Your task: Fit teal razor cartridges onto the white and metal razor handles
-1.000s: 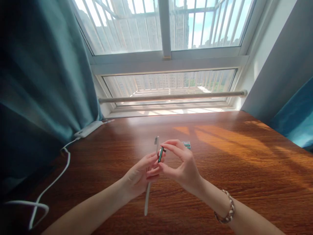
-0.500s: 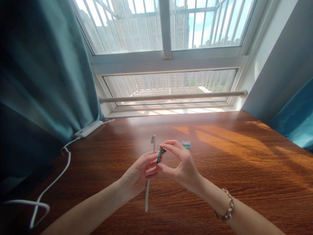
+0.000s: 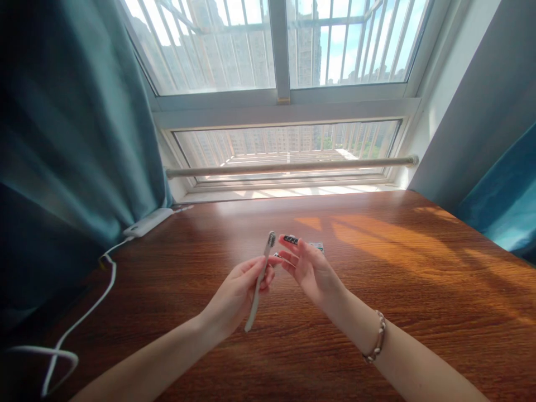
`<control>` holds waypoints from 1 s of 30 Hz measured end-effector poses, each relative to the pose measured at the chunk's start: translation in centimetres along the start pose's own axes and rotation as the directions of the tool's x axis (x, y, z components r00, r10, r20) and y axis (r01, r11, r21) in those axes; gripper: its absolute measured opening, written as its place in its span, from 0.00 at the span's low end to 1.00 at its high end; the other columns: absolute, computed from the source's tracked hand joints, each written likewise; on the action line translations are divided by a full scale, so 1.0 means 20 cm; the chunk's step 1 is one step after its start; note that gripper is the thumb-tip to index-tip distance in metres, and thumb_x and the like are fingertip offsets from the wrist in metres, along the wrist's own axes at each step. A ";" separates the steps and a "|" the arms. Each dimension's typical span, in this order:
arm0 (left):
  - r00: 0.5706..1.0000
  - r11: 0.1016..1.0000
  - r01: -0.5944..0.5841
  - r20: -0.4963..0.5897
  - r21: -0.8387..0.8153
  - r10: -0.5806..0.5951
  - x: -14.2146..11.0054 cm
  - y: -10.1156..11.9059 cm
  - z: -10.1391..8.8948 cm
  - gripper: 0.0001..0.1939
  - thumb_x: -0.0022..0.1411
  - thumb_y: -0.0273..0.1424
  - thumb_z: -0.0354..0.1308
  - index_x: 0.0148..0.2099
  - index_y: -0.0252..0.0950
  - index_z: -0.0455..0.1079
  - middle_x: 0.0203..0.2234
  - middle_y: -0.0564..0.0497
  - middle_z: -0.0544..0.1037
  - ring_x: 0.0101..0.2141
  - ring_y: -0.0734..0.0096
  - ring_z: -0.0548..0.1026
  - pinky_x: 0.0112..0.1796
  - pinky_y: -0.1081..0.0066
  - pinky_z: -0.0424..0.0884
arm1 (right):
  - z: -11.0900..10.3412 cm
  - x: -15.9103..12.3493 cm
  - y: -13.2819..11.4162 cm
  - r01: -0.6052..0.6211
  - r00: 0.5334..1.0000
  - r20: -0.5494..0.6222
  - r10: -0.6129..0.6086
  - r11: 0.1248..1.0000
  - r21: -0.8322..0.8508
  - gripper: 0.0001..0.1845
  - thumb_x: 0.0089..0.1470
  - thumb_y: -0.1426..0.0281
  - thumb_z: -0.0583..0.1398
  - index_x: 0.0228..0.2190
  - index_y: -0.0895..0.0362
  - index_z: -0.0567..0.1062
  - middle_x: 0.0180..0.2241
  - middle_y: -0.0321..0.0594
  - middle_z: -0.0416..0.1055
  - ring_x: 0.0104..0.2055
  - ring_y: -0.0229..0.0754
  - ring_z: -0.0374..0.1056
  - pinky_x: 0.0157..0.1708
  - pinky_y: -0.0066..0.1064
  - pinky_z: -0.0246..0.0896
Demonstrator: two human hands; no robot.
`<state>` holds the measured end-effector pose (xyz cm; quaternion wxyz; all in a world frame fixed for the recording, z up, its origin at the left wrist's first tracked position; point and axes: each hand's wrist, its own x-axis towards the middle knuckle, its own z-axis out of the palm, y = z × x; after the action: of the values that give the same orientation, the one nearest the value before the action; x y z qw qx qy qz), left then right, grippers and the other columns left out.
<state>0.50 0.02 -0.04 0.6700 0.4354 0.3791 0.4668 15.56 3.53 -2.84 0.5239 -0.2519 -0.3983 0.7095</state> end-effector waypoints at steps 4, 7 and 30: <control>0.998 0.994 -0.055 0.005 0.099 0.055 0.00 -0.01 0.00 0.13 0.56 0.37 0.55 0.28 0.32 0.68 0.19 0.55 0.62 0.23 0.80 0.58 0.26 0.77 0.55 | -0.03 0.02 0.02 -0.057 0.994 0.094 0.050 0.996 0.068 0.19 0.50 0.53 0.54 0.37 0.53 0.73 0.46 0.41 0.68 0.45 0.44 0.65 0.47 0.40 0.57; 0.998 0.987 -0.050 0.049 0.150 0.043 0.00 -0.01 0.00 0.12 0.56 0.37 0.54 0.36 0.33 0.70 0.19 0.56 0.62 0.21 0.80 0.58 0.25 0.77 0.56 | -0.04 0.02 0.04 -0.065 0.987 0.151 0.055 0.996 0.068 0.19 0.52 0.53 0.52 0.37 0.51 0.72 0.44 0.40 0.69 0.45 0.43 0.65 0.47 0.40 0.57; 0.989 0.937 -0.145 0.065 0.318 0.131 0.00 -0.02 0.00 0.15 0.58 0.37 0.52 0.41 0.31 0.68 0.17 0.58 0.58 0.18 0.82 0.54 0.18 0.80 0.50 | -0.01 0.01 0.03 -0.092 0.978 0.207 0.025 0.942 0.322 0.12 0.49 0.61 0.59 0.34 0.54 0.75 0.41 0.37 0.71 0.43 0.42 0.63 0.47 0.36 0.55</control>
<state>0.61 -0.08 -0.44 0.5636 0.5741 0.4041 0.4352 15.34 3.75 -3.48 0.4944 -0.1002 -0.3170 0.8031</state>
